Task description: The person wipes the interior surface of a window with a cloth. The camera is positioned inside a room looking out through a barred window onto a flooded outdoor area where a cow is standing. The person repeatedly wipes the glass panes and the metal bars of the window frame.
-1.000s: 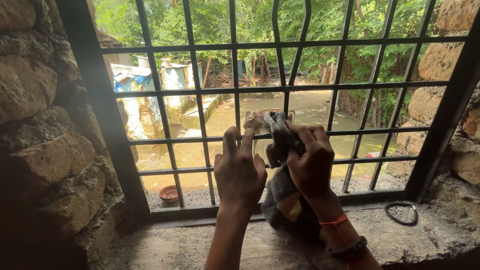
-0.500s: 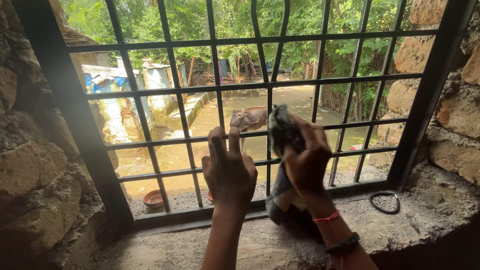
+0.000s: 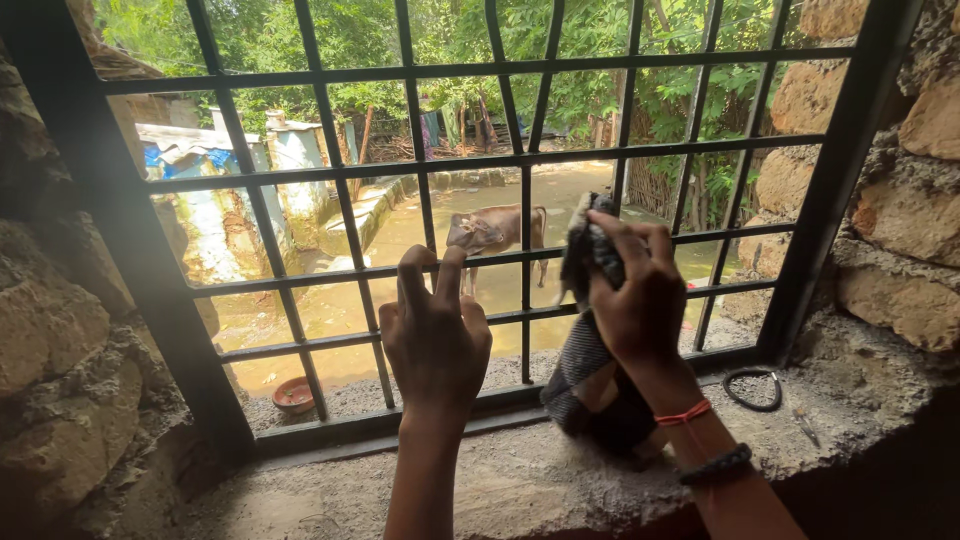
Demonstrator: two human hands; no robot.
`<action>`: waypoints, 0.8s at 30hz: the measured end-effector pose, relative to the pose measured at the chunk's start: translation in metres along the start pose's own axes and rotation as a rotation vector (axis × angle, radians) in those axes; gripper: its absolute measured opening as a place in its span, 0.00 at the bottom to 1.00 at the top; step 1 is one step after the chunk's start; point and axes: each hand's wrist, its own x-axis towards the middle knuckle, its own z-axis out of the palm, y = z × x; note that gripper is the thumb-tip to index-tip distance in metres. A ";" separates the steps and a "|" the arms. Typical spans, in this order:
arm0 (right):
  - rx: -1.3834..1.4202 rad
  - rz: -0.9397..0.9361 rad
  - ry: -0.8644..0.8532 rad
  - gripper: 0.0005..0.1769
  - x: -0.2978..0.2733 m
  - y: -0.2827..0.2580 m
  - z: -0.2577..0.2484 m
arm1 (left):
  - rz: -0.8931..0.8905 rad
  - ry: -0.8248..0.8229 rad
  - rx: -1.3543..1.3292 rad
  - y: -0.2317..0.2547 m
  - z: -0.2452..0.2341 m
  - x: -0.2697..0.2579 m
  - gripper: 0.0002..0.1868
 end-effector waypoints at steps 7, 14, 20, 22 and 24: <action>-0.050 -0.143 0.086 0.27 -0.005 0.024 -0.018 | -0.029 -0.098 -0.044 0.003 -0.008 0.001 0.32; 0.176 -0.166 0.074 0.30 -0.018 -0.036 0.021 | -0.029 -0.075 -0.069 0.008 -0.010 0.001 0.33; 0.203 -0.223 0.099 0.33 -0.026 -0.042 0.031 | -0.029 -0.172 -0.025 0.004 -0.017 0.005 0.35; 0.142 -0.183 0.109 0.33 -0.021 -0.020 0.027 | -0.036 -0.201 -0.016 0.004 -0.019 0.005 0.36; 0.050 -0.081 0.143 0.31 -0.014 0.012 0.018 | -0.037 -0.207 -0.017 0.005 -0.020 0.004 0.38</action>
